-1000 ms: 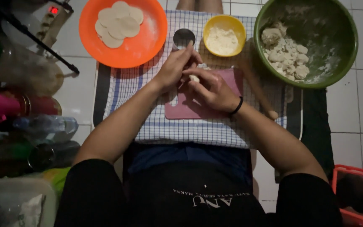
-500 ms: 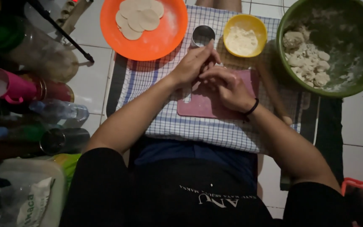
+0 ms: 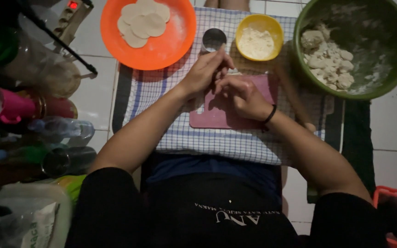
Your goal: Manually shaping dough into dumplings on a floor-level workspace.
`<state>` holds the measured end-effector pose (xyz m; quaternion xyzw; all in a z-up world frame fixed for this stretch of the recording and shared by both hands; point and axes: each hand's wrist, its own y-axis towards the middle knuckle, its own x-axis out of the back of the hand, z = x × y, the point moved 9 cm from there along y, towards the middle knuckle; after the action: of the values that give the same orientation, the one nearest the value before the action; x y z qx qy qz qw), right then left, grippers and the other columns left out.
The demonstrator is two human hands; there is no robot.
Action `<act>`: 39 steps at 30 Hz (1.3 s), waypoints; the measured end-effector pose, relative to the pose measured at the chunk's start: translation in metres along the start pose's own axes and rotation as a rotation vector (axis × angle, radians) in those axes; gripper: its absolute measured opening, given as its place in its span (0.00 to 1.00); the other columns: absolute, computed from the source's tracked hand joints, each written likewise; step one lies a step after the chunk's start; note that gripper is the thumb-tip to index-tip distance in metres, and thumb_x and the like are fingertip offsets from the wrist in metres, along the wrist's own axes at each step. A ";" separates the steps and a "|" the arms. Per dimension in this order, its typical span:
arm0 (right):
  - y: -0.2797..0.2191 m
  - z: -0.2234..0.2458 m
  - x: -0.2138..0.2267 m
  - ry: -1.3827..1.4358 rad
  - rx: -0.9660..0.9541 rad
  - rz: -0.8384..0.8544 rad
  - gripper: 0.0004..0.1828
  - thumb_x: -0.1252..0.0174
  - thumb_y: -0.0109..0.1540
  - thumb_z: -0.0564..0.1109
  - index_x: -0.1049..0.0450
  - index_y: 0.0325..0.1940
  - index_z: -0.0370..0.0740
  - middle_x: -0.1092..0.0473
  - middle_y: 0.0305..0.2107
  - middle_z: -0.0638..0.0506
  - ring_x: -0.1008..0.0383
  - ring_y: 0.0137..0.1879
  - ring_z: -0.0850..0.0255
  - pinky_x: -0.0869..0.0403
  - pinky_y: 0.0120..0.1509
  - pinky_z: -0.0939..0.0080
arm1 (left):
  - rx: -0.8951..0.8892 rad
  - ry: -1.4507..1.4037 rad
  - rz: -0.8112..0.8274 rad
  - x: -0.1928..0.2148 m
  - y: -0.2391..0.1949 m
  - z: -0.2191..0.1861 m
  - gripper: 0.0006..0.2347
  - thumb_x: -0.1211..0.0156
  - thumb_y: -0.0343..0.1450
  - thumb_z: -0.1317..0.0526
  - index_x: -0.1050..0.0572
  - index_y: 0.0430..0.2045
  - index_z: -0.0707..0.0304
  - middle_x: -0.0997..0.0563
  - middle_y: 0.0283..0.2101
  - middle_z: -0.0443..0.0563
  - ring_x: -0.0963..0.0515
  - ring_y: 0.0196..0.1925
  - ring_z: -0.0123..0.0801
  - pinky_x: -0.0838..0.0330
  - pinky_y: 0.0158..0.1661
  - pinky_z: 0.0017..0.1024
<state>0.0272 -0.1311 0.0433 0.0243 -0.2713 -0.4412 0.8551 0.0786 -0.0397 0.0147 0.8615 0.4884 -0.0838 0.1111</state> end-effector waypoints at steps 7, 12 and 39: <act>0.004 0.011 -0.001 0.008 -0.010 0.067 0.10 0.54 0.68 0.33 0.28 0.48 0.38 0.27 0.38 0.47 0.25 0.42 0.57 0.25 0.49 0.59 | -0.022 0.029 0.030 -0.001 0.002 0.000 0.23 0.64 0.79 0.45 0.26 0.37 0.66 0.27 0.24 0.45 0.28 0.18 0.22 0.32 0.20 0.17; 0.007 0.019 -0.003 0.076 -0.016 0.111 0.16 0.39 0.62 0.32 0.29 0.54 0.37 0.21 0.39 0.46 0.18 0.40 0.60 0.18 0.45 0.63 | -0.052 0.157 -0.014 0.004 0.004 0.000 0.25 0.66 0.78 0.42 0.24 0.35 0.64 0.24 0.26 0.45 0.27 0.23 0.22 0.32 0.25 0.18; -0.003 0.014 -0.005 -0.055 0.084 0.009 0.11 0.56 0.74 0.45 0.28 0.48 0.38 0.30 0.29 0.34 0.26 0.40 0.30 0.26 0.44 0.40 | -0.034 0.000 -0.110 0.009 0.005 0.015 0.24 0.61 0.81 0.47 0.23 0.33 0.69 0.28 0.24 0.52 0.30 0.20 0.25 0.32 0.15 0.21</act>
<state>0.0157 -0.1259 0.0523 0.0471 -0.3131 -0.4259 0.8476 0.0871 -0.0385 -0.0013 0.8312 0.5365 -0.0815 0.1207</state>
